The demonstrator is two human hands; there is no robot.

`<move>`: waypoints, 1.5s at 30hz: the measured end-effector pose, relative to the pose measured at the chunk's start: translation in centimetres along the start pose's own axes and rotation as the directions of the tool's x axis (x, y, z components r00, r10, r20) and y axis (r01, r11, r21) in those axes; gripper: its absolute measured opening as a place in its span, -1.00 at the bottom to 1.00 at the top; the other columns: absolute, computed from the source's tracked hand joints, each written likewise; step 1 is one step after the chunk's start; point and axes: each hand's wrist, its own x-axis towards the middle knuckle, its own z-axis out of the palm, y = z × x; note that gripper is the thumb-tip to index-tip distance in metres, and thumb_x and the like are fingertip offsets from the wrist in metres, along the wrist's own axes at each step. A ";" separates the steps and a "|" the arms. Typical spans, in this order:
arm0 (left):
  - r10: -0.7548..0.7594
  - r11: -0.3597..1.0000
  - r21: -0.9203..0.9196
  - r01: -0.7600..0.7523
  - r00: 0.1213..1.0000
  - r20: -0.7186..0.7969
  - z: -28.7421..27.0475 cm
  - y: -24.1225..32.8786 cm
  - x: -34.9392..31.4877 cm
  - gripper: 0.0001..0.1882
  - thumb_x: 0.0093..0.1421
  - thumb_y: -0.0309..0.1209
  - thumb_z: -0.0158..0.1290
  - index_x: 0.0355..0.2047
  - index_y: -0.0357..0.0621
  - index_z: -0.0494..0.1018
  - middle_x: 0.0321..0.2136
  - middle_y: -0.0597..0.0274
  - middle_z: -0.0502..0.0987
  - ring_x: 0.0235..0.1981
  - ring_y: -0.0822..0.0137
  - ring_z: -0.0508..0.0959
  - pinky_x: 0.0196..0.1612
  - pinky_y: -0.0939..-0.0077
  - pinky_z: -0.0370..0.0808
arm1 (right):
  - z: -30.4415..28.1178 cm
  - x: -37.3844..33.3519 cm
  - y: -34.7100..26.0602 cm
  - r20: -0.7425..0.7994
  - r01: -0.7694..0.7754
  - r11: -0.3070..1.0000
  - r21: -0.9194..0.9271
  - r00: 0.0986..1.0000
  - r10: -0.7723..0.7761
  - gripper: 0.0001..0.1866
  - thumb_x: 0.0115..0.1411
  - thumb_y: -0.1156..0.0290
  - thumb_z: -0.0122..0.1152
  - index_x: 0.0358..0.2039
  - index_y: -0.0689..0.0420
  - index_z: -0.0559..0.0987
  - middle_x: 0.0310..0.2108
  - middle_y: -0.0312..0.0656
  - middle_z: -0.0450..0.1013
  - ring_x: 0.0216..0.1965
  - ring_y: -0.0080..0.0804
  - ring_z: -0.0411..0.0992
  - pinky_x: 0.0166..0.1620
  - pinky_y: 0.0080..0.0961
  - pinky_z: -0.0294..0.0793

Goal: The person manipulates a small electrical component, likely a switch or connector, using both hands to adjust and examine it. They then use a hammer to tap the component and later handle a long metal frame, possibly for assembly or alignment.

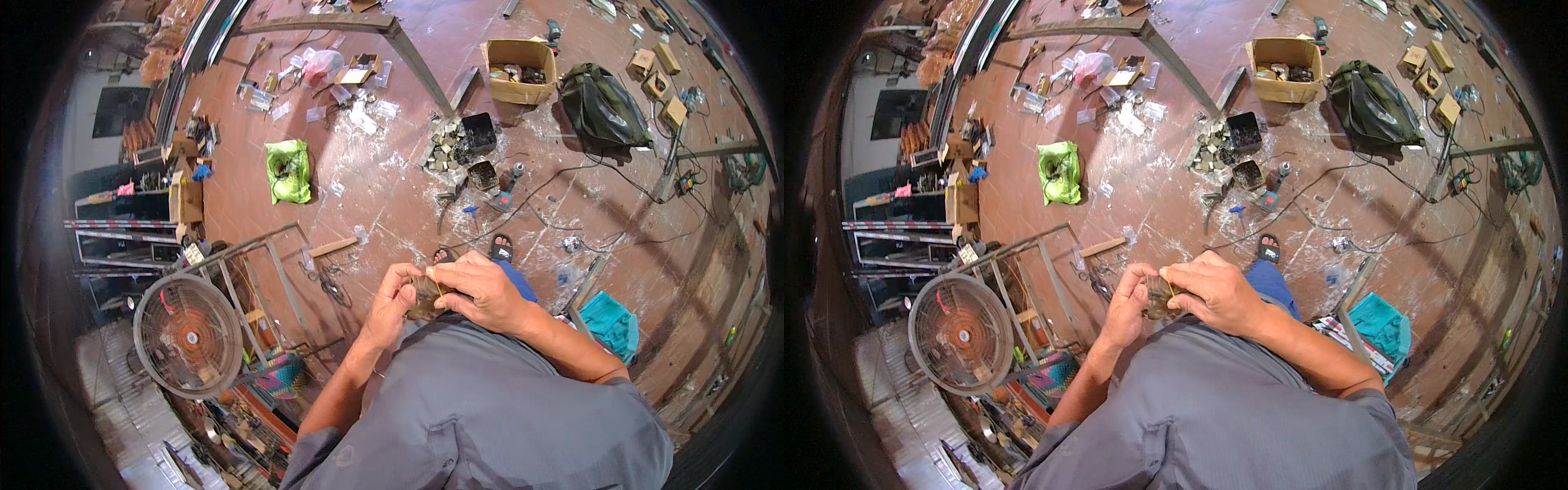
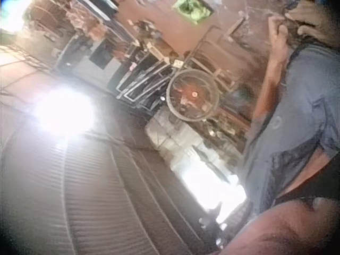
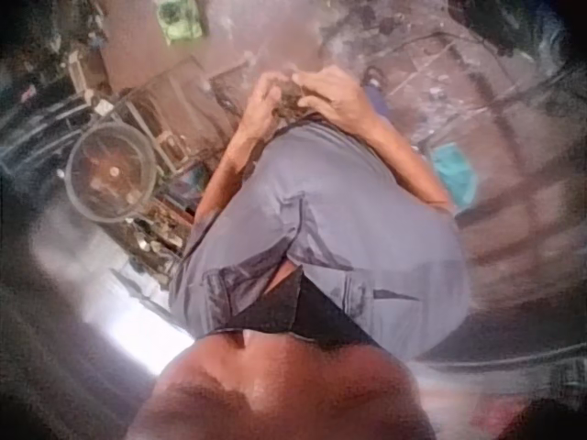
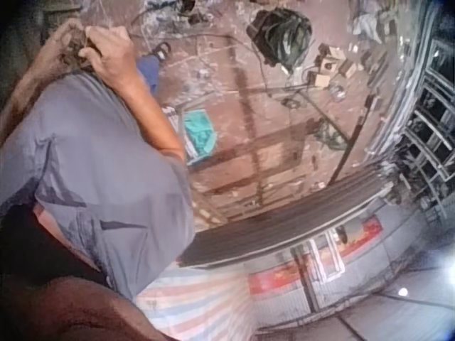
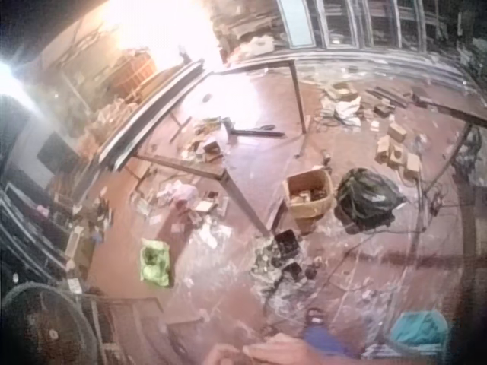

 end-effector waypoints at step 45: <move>-0.061 0.954 -0.290 0.075 0.996 0.058 -3.9 -2.7 -0.3 -0.64 0.38 -0.30 0.27 0.01 -0.32 0.50 -0.24 0.27 0.62 -0.19 0.53 0.57 -0.09 0.54 0.53 | 3.8 1.0 1.9 0.157 -0.102 0.992 -0.076 0.981 0.113 -0.56 0.05 0.39 0.59 -0.04 0.15 0.72 -0.26 -0.10 0.63 -0.27 -0.22 0.57 -0.19 -0.33 0.55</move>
